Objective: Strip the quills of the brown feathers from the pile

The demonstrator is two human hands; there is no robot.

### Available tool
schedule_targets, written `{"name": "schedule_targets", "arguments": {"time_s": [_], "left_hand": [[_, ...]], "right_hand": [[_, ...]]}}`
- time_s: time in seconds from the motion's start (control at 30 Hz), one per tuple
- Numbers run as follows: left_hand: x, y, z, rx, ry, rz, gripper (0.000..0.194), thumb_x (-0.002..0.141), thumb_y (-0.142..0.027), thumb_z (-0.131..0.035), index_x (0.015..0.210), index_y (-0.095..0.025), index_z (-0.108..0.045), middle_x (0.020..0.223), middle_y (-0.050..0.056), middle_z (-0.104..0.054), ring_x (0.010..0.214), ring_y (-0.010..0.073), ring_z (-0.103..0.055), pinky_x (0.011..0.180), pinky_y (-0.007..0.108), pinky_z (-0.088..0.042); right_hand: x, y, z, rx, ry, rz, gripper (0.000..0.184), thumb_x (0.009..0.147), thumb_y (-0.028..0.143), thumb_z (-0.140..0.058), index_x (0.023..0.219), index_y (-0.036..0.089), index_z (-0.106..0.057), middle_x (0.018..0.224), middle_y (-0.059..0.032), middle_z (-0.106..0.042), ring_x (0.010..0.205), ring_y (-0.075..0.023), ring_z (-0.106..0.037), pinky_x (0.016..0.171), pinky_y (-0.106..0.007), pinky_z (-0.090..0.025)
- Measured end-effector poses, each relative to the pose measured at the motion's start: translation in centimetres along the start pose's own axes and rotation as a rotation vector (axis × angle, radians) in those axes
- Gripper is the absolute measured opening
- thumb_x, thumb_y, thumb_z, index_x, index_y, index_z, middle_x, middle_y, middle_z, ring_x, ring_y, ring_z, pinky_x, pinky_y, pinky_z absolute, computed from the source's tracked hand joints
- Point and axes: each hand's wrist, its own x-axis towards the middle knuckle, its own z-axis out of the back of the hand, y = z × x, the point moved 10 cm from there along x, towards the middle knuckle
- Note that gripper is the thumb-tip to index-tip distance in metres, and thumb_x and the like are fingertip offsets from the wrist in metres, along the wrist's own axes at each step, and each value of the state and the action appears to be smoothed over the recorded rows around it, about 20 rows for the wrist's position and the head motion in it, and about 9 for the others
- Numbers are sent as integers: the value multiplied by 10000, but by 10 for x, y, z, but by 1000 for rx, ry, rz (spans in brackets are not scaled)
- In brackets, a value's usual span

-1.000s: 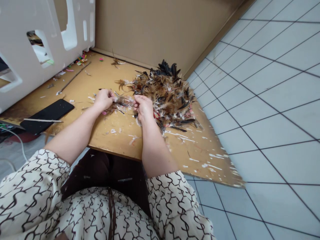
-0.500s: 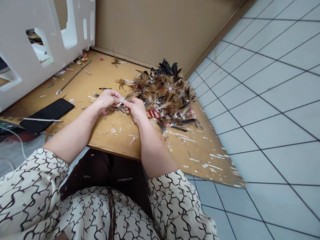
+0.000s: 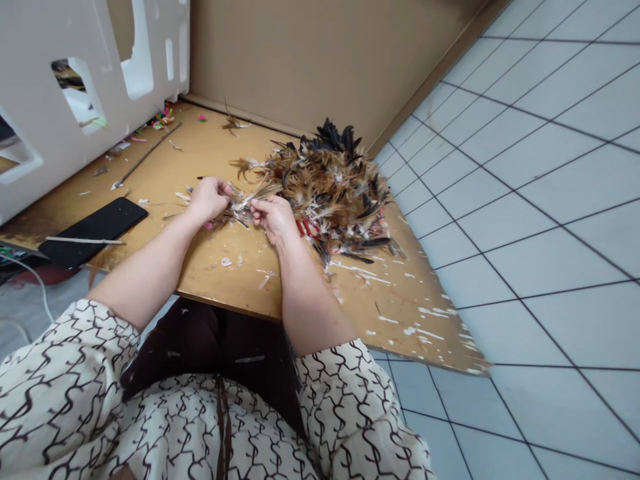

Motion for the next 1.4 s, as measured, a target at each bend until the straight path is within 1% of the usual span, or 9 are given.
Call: {"name": "schedule_targets", "arguments": {"time_s": [0.1, 0.2, 0.33, 0.43, 0.57, 0.63, 0.83, 1.17, 1.4], "left_hand": [[-1, -5, 9, 141, -94, -73, 140, 539, -104, -568, 656, -174, -600, 574, -12, -545, 566, 104, -455, 538, 201, -368], [-3, -13, 12, 117, -111, -111, 125, 577, -143, -574, 691, -171, -618, 642, 3, -585, 606, 110, -484, 569, 208, -387], [-8, -21, 0, -72, 42, -90, 30, 614, -171, -593, 623, -144, -604, 611, 6, -596, 584, 94, -501, 602, 214, -402], [-13, -27, -9, -171, 146, -78, 64, 615, -195, -620, 605, -132, -613, 571, 3, -600, 533, 82, -491, 576, 214, -400], [-17, -30, -21, -180, 267, -96, 97, 552, -181, -678, 607, -126, -621, 555, -7, -604, 514, 75, -499, 587, 222, -410], [-16, -28, -25, -153, 290, -95, 98, 529, -151, -679, 598, -126, -615, 551, -13, -600, 511, 72, -501, 594, 224, -413], [-16, -26, -24, -59, 268, -103, 38, 546, -131, -629, 556, -134, -593, 490, -30, -547, 452, 62, -447, 522, 210, -374], [-19, -30, -20, -91, 255, -90, 50, 521, -102, -554, 529, -140, -586, 434, -35, -505, 410, 52, -379, 445, 194, -308], [-19, -29, -21, -122, 271, -86, 73, 517, -93, -528, 492, -147, -571, 425, -26, -504, 421, 62, -409, 450, 198, -324]], "right_hand": [[0, 1, 0, -11, 9, 15, 166, 641, 116, -597, 513, 142, -493, 420, 53, -492, 354, -24, -382, 359, -145, -288], [1, 1, 1, -23, 9, 20, 185, 631, 127, -620, 507, 145, -484, 431, 52, -496, 359, -22, -382, 359, -145, -293], [3, 0, 1, -43, 6, 21, 196, 626, 136, -632, 500, 146, -482, 433, 47, -503, 362, -24, -388, 358, -147, -294], [2, 2, 0, -58, 15, 41, 199, 629, 139, -622, 488, 147, -483, 410, 53, -481, 353, -24, -380, 355, -147, -280], [0, 4, -1, -84, 4, 53, 174, 635, 120, -585, 490, 144, -492, 402, 54, -482, 346, -23, -370, 352, -149, -270], [-1, 5, 0, -92, -15, 62, 167, 633, 113, -580, 499, 147, -486, 404, 56, -488, 343, -22, -366, 351, -148, -270], [-2, 7, 1, -103, -35, 86, 211, 623, 118, -594, 483, 162, -442, 404, 60, -488, 339, -21, -363, 344, -146, -267], [2, 9, 5, -83, -42, 91, 187, 618, 119, -591, 471, 149, -480, 382, 59, -453, 342, -24, -354, 354, -153, -269], [4, 12, 10, -17, -67, 117, 180, 604, 100, -584, 478, 151, -467, 419, 48, -489, 373, -27, -366, 376, -158, -292]]}}
